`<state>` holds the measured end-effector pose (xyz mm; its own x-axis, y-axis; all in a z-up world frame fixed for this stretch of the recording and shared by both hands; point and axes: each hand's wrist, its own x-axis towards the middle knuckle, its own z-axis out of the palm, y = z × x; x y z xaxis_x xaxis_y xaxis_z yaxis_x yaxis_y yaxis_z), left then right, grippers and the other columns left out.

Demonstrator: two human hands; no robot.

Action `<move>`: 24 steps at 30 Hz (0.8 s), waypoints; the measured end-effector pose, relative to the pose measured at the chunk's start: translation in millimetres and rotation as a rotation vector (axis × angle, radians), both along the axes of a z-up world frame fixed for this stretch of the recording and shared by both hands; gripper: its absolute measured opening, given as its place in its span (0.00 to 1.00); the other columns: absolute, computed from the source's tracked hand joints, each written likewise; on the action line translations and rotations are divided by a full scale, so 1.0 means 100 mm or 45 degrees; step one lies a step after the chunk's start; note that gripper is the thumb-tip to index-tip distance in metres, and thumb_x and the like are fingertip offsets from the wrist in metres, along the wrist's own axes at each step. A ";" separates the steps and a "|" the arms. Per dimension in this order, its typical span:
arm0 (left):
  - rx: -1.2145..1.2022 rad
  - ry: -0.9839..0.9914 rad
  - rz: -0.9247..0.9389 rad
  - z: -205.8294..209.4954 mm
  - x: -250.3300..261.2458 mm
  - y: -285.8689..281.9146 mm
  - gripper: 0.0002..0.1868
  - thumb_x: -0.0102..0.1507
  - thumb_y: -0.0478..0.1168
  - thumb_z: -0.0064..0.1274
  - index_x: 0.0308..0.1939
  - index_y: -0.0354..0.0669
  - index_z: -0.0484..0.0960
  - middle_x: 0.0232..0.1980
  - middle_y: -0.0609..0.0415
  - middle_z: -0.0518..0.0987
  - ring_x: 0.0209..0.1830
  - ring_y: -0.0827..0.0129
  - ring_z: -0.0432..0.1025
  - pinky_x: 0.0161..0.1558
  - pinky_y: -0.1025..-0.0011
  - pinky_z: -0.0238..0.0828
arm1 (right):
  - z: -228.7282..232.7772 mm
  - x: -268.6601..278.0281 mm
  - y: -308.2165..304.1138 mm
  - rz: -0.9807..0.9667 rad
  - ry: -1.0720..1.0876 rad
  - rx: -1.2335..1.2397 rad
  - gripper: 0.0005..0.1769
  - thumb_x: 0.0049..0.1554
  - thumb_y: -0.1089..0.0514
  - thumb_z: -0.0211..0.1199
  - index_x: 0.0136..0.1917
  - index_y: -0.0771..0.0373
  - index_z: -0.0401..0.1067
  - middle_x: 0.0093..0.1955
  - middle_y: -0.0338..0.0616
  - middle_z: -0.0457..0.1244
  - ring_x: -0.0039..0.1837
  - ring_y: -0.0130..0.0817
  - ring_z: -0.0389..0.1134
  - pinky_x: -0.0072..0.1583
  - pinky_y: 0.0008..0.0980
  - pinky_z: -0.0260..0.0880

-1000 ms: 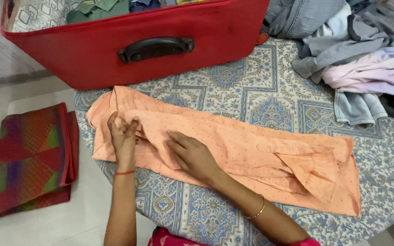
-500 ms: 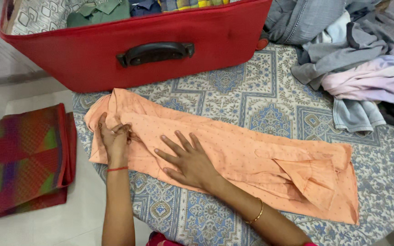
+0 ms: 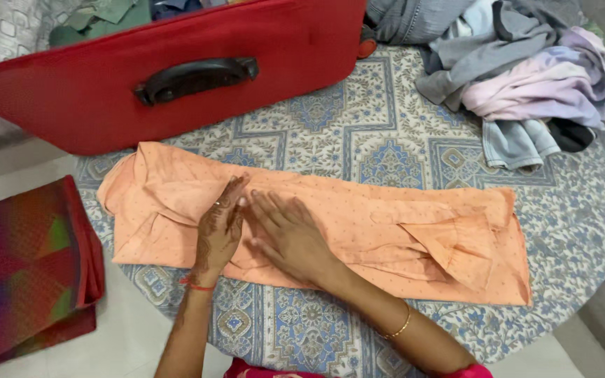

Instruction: The person folds a peach-colored shirt on a patterned surface and then places it into a red suitcase containing other clothes.

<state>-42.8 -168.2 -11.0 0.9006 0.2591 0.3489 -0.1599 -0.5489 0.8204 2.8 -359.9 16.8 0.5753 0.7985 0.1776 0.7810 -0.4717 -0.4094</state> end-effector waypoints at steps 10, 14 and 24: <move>1.015 0.264 -0.158 -0.04 0.06 0.11 0.39 0.63 0.66 0.43 0.77 0.65 0.58 0.84 0.58 0.47 0.81 0.37 0.38 0.71 0.33 0.32 | -0.02 0.00 -0.94 -0.453 -0.306 -0.203 0.46 0.60 0.26 0.47 0.81 0.54 0.52 0.84 0.44 0.43 0.84 0.46 0.40 0.77 0.58 0.33; 1.004 0.311 -0.187 -0.01 0.08 0.13 0.41 0.62 0.67 0.44 0.77 0.63 0.59 0.83 0.57 0.48 0.80 0.37 0.37 0.70 0.32 0.31 | 0.04 0.02 -1.04 -0.332 -0.139 -0.069 0.42 0.63 0.32 0.50 0.81 0.57 0.53 0.85 0.48 0.45 0.85 0.47 0.41 0.78 0.56 0.35; 0.854 0.162 -0.827 0.51 0.37 -0.69 0.30 0.67 0.60 0.45 0.69 0.53 0.73 0.79 0.55 0.60 0.82 0.55 0.44 0.77 0.50 0.36 | 0.55 -0.46 -2.44 -0.653 -0.014 0.175 0.33 0.54 0.45 0.67 0.71 0.55 0.69 0.76 0.40 0.60 0.84 0.43 0.48 0.80 0.53 0.37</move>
<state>-6.0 -236.7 39.5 0.8398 -0.5266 0.1324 -0.5317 -0.7480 0.3974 -43.3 -603.8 72.2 0.8834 0.3840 0.2687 0.4686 -0.7369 -0.4873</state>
